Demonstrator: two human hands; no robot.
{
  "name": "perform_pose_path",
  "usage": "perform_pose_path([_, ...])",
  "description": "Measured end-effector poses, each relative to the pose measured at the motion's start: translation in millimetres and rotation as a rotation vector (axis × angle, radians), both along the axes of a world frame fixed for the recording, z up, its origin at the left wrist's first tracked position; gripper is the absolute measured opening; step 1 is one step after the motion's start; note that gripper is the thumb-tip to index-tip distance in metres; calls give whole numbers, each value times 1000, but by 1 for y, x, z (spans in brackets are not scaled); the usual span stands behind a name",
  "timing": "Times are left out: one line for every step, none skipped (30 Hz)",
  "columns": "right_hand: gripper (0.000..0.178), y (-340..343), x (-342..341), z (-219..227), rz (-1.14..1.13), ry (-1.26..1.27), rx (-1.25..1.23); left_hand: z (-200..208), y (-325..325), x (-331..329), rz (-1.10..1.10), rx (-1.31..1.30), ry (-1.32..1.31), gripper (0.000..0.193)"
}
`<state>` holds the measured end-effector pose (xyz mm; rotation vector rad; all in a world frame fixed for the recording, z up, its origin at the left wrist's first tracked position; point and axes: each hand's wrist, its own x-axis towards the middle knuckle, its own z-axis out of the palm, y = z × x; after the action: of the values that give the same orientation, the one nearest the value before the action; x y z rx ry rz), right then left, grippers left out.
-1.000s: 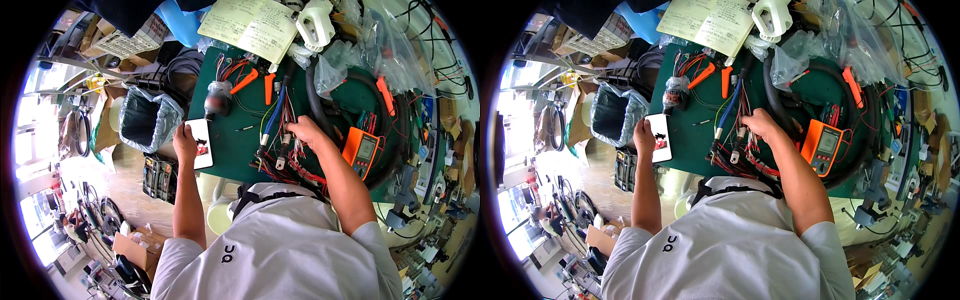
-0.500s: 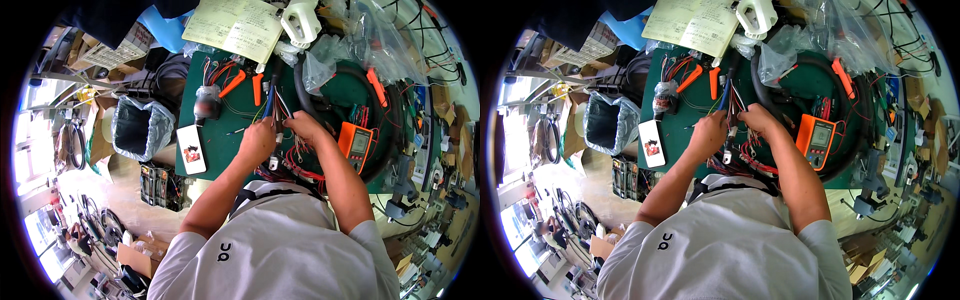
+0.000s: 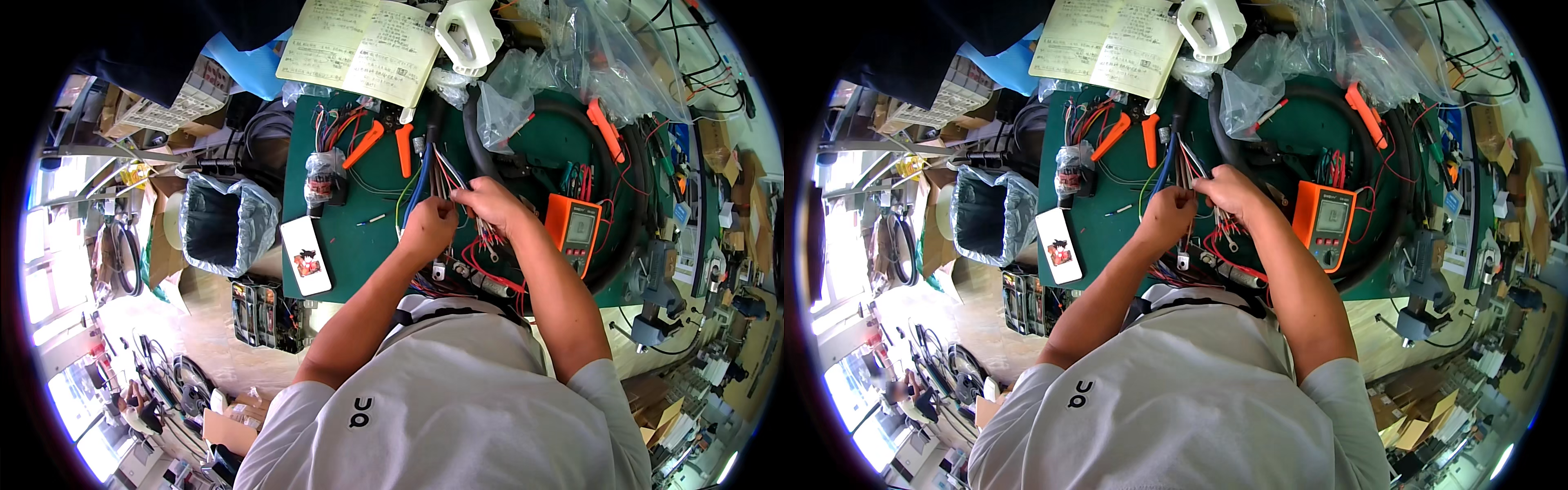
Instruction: The person uses a multimeter to test the continuity and voltage of various wires in a complex electrical harness, touching probes to connectors and checking the digital display.
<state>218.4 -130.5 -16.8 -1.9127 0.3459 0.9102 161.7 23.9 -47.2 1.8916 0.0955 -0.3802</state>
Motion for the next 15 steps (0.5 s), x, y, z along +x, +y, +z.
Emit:
perform_pose_path([27, 1, 0, 0, 9, -13, -2, 4, 0, 3, 13, -135, 102, 24])
perform_pose_path([28, 0, 0, 0, -31, 22, 81, 6, 0, 5, 0, -155, 73, 23])
perform_pose_path([29, -1, 0, -2, -71, 58, 165, 7, -1, 5, -12, -174, 45, 22])
perform_pose_path([30, -4, 0, -3, -112, 93, 248, 10, -1, 6, -26, -193, 16, 22])
perform_pose_path([28, -10, 1, -2, -130, 140, 269, 24, 1, 8, -31, -129, -20, 22])
perform_pose_path([28, -15, 3, -1, -126, 121, 238, 39, 9, 9, -35, -66, -55, 23])
perform_pose_path([29, -17, 5, 7, -117, 103, 206, 49, 18, 8, -34, -3, -88, 23])
perform_pose_path([29, -18, 8, 11, -107, 84, 175, 36, 28, 7, 48, 273, -415, 33])
perform_pose_path([28, -20, 11, 8, -101, 93, 182, 24, 36, 6, 99, 432, -474, 37])
perform_pose_path([27, -18, 9, 13, -133, 115, 192, 14, 44, 4, 146, 592, -526, 41])
perform_pose_path([26, -11, 9, 22, -156, 136, 209, 6, 53, 2, 101, 589, -441, 40])
perform_pose_path([25, -6, 9, 29, -178, 157, 226, -1, 56, 1, 120, 313, -170, 39])
perform_pose_path([23, -6, 10, 31, -176, 168, 235, 10, 55, 3, 129, 30, 98, 38])
perform_pose_path([23, -9, 10, 29, -188, 171, 285, 15, 56, 5, 136, -255, 362, 36])
perform_pose_path([23, -13, 12, 24, -200, 175, 335, 12, 59, 8, 143, -366, 431, 36])
